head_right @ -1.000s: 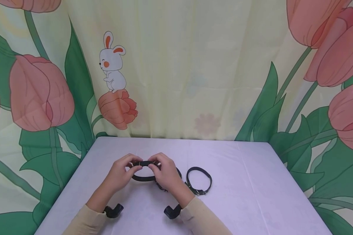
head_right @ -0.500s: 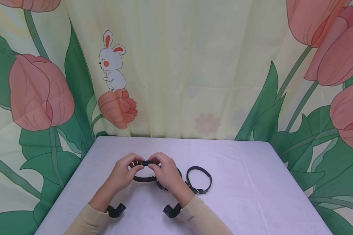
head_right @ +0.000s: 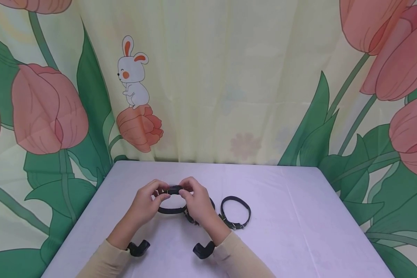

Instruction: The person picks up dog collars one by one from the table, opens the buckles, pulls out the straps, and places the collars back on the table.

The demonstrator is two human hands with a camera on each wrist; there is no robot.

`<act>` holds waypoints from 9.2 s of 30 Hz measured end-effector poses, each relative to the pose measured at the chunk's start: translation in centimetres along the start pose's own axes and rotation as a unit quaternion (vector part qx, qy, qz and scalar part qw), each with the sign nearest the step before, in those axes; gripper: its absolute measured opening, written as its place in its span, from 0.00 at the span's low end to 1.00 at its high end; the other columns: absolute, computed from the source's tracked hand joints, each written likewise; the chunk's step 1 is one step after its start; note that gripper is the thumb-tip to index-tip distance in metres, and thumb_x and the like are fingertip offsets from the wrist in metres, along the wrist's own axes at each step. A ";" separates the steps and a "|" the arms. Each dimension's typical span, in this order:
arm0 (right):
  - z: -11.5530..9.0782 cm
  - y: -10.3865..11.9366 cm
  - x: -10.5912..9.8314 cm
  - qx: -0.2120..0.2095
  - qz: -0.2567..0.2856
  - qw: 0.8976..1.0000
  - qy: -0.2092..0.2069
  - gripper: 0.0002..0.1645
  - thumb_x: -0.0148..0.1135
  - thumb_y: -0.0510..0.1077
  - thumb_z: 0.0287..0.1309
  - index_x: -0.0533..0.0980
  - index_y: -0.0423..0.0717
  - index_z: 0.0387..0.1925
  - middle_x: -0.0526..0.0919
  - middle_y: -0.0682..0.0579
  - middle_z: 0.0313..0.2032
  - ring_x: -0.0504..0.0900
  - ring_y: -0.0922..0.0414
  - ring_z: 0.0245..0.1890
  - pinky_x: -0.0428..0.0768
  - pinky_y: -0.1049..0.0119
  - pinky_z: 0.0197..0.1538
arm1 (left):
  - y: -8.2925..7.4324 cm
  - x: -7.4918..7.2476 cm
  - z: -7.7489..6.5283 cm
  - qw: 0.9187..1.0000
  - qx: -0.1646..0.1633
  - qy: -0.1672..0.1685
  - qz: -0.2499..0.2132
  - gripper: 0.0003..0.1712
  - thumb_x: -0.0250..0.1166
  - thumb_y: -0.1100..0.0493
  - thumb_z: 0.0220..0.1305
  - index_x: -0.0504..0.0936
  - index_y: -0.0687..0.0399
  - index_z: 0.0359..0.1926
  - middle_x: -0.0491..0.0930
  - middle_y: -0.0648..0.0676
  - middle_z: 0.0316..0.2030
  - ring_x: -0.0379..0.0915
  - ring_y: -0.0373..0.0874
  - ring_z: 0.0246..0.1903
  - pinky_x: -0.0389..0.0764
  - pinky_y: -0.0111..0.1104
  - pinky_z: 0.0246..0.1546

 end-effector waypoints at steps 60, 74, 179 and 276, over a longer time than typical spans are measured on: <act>0.4 0.0 -1.7 0.035 0.117 0.993 0.011 0.08 0.53 0.37 0.81 0.72 0.41 0.55 0.82 0.41 0.50 0.82 0.54 0.50 0.80 0.61 0.53 | -1.9 1.1 1.2 0.996 0.091 -0.005 -0.014 0.18 0.75 0.74 0.61 0.88 0.46 0.44 0.86 0.43 0.41 0.78 0.37 0.41 0.84 0.30 0.39; 0.8 0.1 -2.8 0.043 0.173 0.984 -0.008 0.09 0.49 0.38 0.83 0.70 0.43 0.58 0.81 0.44 0.48 0.81 0.49 0.49 0.88 0.53 0.53 | -2.6 1.1 1.9 0.997 0.075 0.021 -0.013 0.20 0.72 0.76 0.63 0.89 0.48 0.47 0.85 0.44 0.40 0.78 0.39 0.44 0.83 0.34 0.44; 0.6 -0.5 -4.1 0.065 0.047 0.996 -0.034 0.16 0.72 0.28 0.62 0.86 0.45 0.49 0.86 0.47 0.43 0.82 0.53 0.46 0.84 0.65 0.46 | -2.0 -0.4 1.3 0.991 -0.008 -0.079 -0.110 0.13 0.76 0.70 0.64 0.84 0.50 0.42 0.86 0.47 0.42 0.80 0.42 0.42 0.84 0.31 0.45; 1.8 -3.9 -12.3 0.052 0.128 0.979 -0.148 0.13 0.59 0.29 0.75 0.75 0.37 0.57 0.84 0.46 0.48 0.87 0.62 0.47 0.92 0.59 0.46 | 1.6 -1.3 3.9 0.975 -0.185 -0.016 -0.121 0.22 0.67 0.71 0.72 0.83 0.51 0.62 0.85 0.59 0.53 0.82 0.53 0.57 0.88 0.46 0.59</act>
Point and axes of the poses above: each hand's wrist, its own z-axis towards the middle knuckle, its own x-axis out of the palm, y = z × x, the point moved 1 cm from there along z, towards the middle knuckle
